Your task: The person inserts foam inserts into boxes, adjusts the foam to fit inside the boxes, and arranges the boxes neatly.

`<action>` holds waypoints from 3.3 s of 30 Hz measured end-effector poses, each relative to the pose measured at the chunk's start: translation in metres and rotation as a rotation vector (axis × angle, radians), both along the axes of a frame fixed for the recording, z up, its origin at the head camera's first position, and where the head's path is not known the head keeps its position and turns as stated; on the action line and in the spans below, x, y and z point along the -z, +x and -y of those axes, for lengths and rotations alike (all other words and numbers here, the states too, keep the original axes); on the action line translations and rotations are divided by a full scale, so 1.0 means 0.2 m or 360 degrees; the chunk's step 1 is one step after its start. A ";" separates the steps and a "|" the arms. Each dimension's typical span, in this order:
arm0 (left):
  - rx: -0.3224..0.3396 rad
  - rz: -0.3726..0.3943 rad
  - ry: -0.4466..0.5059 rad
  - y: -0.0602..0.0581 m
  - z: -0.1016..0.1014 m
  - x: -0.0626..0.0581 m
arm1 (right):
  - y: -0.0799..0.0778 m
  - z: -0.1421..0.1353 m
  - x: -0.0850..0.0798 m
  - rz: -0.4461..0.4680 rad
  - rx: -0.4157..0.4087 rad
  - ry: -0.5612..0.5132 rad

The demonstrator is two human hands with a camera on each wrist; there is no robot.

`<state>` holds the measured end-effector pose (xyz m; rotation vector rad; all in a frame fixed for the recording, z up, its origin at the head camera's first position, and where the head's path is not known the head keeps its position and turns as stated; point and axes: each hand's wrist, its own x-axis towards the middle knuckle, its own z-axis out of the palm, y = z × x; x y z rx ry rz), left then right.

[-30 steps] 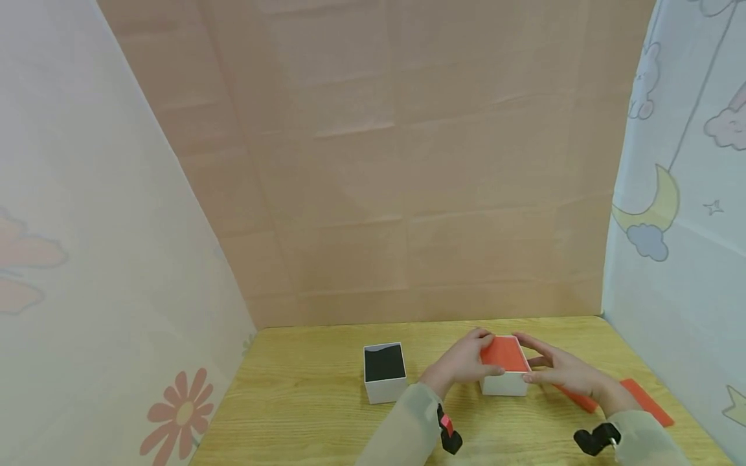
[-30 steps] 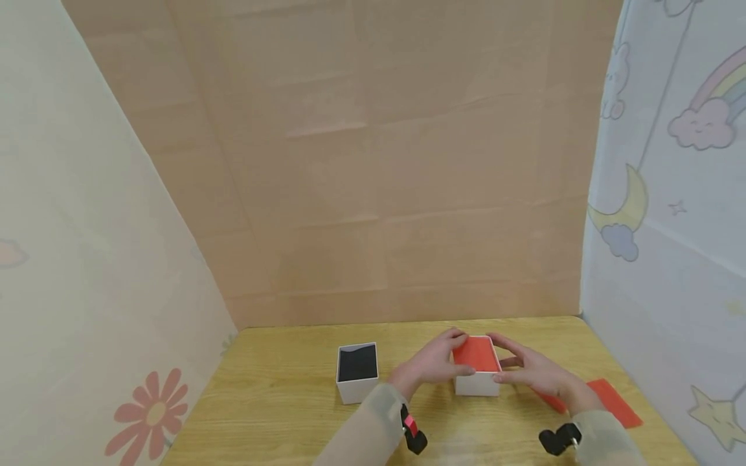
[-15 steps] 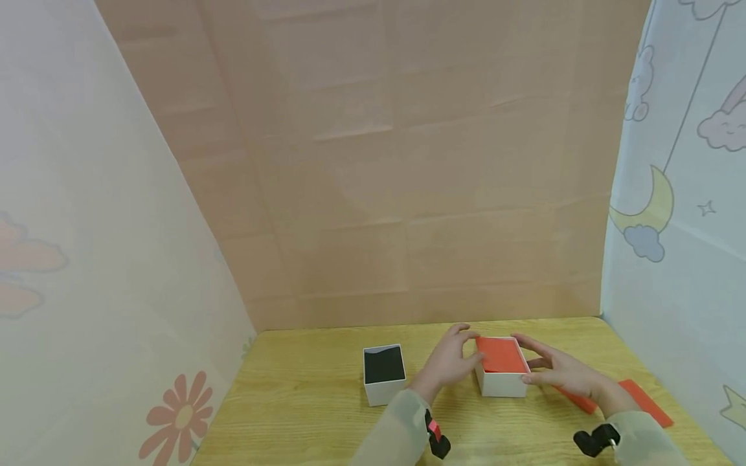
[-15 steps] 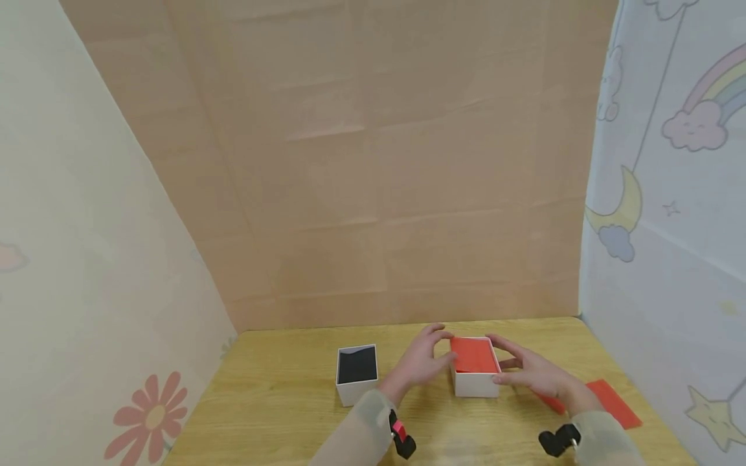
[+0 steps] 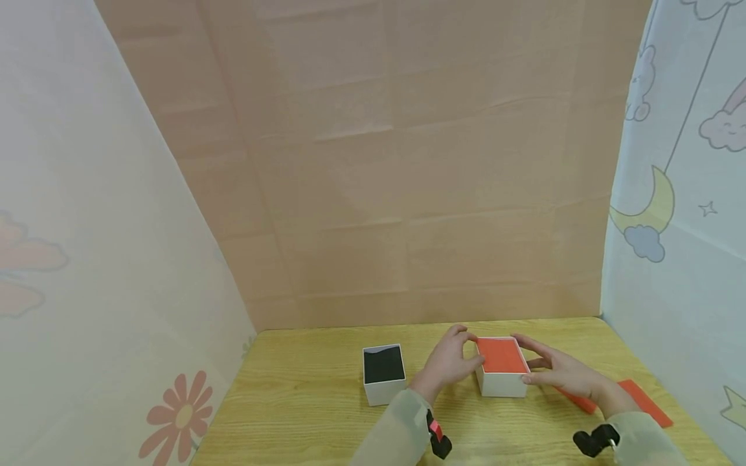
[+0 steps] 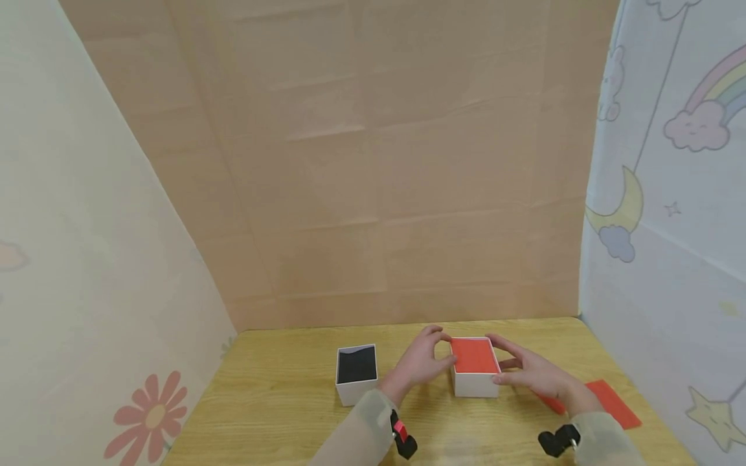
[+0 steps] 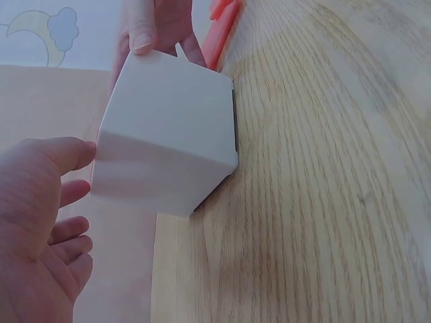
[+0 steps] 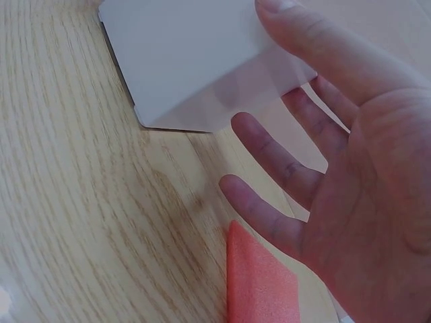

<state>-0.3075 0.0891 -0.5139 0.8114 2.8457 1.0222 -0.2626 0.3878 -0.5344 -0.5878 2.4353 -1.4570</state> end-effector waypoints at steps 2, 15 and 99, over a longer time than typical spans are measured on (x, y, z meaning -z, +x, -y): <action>0.0008 -0.0010 -0.0019 0.00 0.00 -0.01 | 0.00 0.00 0.00 0.0005 0.0005 0.0004; -0.0019 -0.0088 -0.0198 0.00 -0.06 -0.04 | 0.00 0.01 -0.01 0.0056 -0.0007 -0.0044; 0.0008 0.0001 -0.0058 0.01 -0.11 -0.02 | 0.02 0.06 -0.01 0.0064 -0.0004 -0.0021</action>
